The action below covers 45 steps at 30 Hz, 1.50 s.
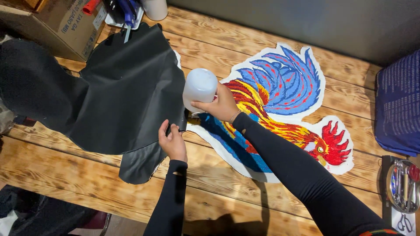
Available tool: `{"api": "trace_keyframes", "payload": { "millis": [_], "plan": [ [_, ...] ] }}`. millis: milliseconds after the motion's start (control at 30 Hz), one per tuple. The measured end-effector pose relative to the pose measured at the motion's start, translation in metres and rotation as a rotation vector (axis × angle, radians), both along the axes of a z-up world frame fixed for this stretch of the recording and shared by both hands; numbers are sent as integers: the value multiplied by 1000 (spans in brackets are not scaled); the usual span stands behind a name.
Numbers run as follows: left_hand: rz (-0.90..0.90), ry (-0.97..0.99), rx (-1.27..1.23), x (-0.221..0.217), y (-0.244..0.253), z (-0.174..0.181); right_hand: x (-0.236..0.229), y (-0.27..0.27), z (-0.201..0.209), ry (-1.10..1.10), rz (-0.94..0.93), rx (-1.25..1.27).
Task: Applying adhesive from a bottle onto the back of a custom-tufted rooster rug.
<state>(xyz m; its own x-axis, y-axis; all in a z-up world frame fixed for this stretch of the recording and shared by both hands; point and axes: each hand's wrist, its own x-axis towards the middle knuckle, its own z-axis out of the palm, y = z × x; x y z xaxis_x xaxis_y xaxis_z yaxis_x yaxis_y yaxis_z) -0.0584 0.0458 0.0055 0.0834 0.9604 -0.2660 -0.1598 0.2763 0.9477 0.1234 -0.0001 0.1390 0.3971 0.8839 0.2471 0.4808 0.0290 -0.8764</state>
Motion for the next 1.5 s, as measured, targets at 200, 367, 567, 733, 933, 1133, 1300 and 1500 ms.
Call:
{"api": "trace_keyframes", "payload": {
  "millis": [200, 367, 567, 733, 933, 1133, 1300, 1500],
  "plan": [
    [21, 17, -28, -3, 2, -14, 10, -1, 3, -83, -45, 10],
    [8, -10, -95, -5, 1, -15, 11, 13, -3, -57, -73, 21],
    [14, -2, -11, -4, 3, -12, 24, 6, -5, -86, -97, -6],
    [-13, -46, -65, 5, -7, -9, 37, -19, 6, -114, -135, -87],
    [-42, -56, -9, 19, -14, -11, 41, -50, 18, -60, -78, -74],
    [-69, -31, 24, 31, -24, -15, 45, -63, 21, -38, -133, -52],
    [-107, -90, -30, 37, -30, -16, 34, -77, 32, -30, -35, -22],
    [-102, -87, 62, 42, -32, -15, 45, -94, 26, 27, -71, -66]
  ]
}}
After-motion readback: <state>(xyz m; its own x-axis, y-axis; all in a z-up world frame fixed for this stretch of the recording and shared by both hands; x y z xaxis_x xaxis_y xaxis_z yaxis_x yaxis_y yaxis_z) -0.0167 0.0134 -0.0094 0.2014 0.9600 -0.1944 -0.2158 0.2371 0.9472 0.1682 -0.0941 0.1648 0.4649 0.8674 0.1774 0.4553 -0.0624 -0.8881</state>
